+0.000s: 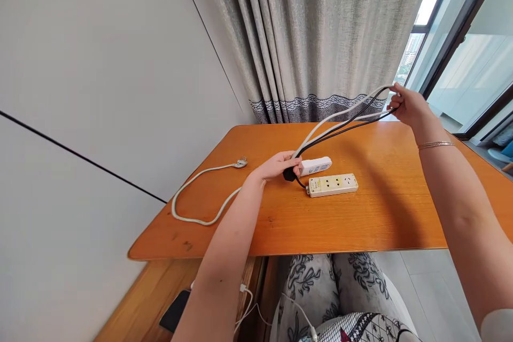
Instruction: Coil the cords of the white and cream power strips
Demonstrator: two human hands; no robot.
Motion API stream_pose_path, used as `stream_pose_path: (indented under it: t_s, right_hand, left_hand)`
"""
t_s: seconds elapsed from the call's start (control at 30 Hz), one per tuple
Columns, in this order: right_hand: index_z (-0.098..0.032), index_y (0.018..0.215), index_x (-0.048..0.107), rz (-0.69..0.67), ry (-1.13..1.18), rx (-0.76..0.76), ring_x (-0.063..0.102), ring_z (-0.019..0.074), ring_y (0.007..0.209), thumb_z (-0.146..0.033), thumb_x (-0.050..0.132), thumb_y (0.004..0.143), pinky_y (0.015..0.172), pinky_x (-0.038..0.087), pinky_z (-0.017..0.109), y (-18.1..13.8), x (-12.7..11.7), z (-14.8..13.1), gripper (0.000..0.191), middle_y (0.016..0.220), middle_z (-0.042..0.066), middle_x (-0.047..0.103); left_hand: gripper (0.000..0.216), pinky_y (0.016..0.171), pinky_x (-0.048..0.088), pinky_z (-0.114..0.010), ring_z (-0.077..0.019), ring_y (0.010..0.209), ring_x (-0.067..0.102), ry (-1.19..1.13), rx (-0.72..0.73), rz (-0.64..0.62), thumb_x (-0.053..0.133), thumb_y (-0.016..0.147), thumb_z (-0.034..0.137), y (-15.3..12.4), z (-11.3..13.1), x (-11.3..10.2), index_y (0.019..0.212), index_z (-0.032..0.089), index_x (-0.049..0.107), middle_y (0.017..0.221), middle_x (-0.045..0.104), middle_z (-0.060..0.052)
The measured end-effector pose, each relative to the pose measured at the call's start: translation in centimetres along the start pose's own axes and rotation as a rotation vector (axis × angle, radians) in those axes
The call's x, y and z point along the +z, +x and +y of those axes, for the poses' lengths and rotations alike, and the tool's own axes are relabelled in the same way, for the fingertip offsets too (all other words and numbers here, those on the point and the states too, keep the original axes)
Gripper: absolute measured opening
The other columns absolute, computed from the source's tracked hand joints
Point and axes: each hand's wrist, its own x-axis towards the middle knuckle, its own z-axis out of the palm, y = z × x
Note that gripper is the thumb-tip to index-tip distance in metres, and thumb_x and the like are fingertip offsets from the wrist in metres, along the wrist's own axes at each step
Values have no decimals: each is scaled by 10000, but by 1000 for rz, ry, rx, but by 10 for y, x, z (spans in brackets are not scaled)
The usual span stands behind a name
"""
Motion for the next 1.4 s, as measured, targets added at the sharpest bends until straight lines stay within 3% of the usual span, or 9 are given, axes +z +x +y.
stream_pose_path:
  t_s: [0.17, 0.37, 0.57, 0.7, 0.8, 1.0, 1.13, 1.3, 1.4]
  right_hand:
    - [-272, 866, 411, -72, -392, -22, 584, 132, 664, -390, 665, 770, 728, 561, 340, -35, 2, 63, 296, 768, -38, 579]
    - [-212, 856, 634, -258, -718, -20, 597, 194, 685, -270, 495, 832, 763, 537, 393, -76, 20, 115, 152, 732, 58, 647]
    - [-179, 1053, 714, -452, -1072, -209, 606, 215, 768, -282, 616, 790, 705, 452, 324, -104, 24, 98, 298, 925, 75, 718]
    - [-171, 1113, 734, -428, -1594, -398, 646, 206, 806, -291, 446, 1000, 609, 360, 290, -115, 38, 76, 331, 1059, 127, 707]
    - [-157, 1066, 729, -562, -1676, -469, 623, 173, 723, -273, 433, 1041, 590, 335, 289, -129, 60, 56, 319, 1015, 113, 703]
    - [-169, 811, 600, -982, -1226, -517, 549, 139, 664, -250, 531, 1022, 650, 397, 280, -156, 111, 5, 237, 815, 51, 638]
    - [-191, 815, 530, -1252, -566, -234, 526, 101, 568, -381, 543, 1032, 629, 463, 255, -150, 135, -5, 289, 635, -38, 550]
    - [-186, 886, 593, -1100, 178, 40, 434, 56, 440, -546, 712, 909, 607, 553, 222, -127, 154, 14, 380, 496, -121, 441]
    - [-200, 891, 607, -828, 502, 107, 408, 32, 431, -463, 762, 893, 589, 550, 146, -110, 159, 23, 304, 494, -137, 389]
  left_hand:
    - [383, 637, 536, -244, -71, 469, 446, -361, 97, 327, 780, 851, 449, 7, 12, 4, 717, 177, 547, 505, 429, 89]
    - [315, 600, 525, -187, -61, 445, 419, -533, 183, 531, 574, 1022, 311, 27, 50, 15, 741, 171, 549, 511, 390, 88]
    - [320, 600, 499, -164, -54, 436, 430, -569, 241, 692, 534, 1042, 265, 48, 64, 21, 738, 167, 555, 503, 411, 84]
    - [316, 595, 494, -175, -62, 442, 453, -519, 258, 738, 604, 1010, 298, 58, 65, 25, 725, 175, 546, 497, 428, 80]
    - [317, 602, 496, -188, -68, 447, 461, -456, 277, 736, 597, 1013, 298, 61, 64, 29, 725, 181, 536, 492, 434, 80]
    - [433, 636, 518, -217, -79, 483, 517, -325, 307, 586, 543, 1001, 556, 57, 59, 38, 792, 178, 574, 523, 474, 68]
    - [729, 574, 510, -247, -121, 525, 569, -266, 276, 389, 360, 869, 873, 53, 56, 49, 807, 186, 597, 545, 495, 34]
    - [999, 570, 527, -293, -211, 685, 669, -245, 238, 207, 174, 698, 1036, 54, 44, 62, 834, 174, 661, 629, 610, -51]
    - [1064, 659, 556, -327, -272, 845, 704, -201, 310, 89, 359, 565, 1082, 57, 34, 63, 978, 169, 714, 771, 698, -81]
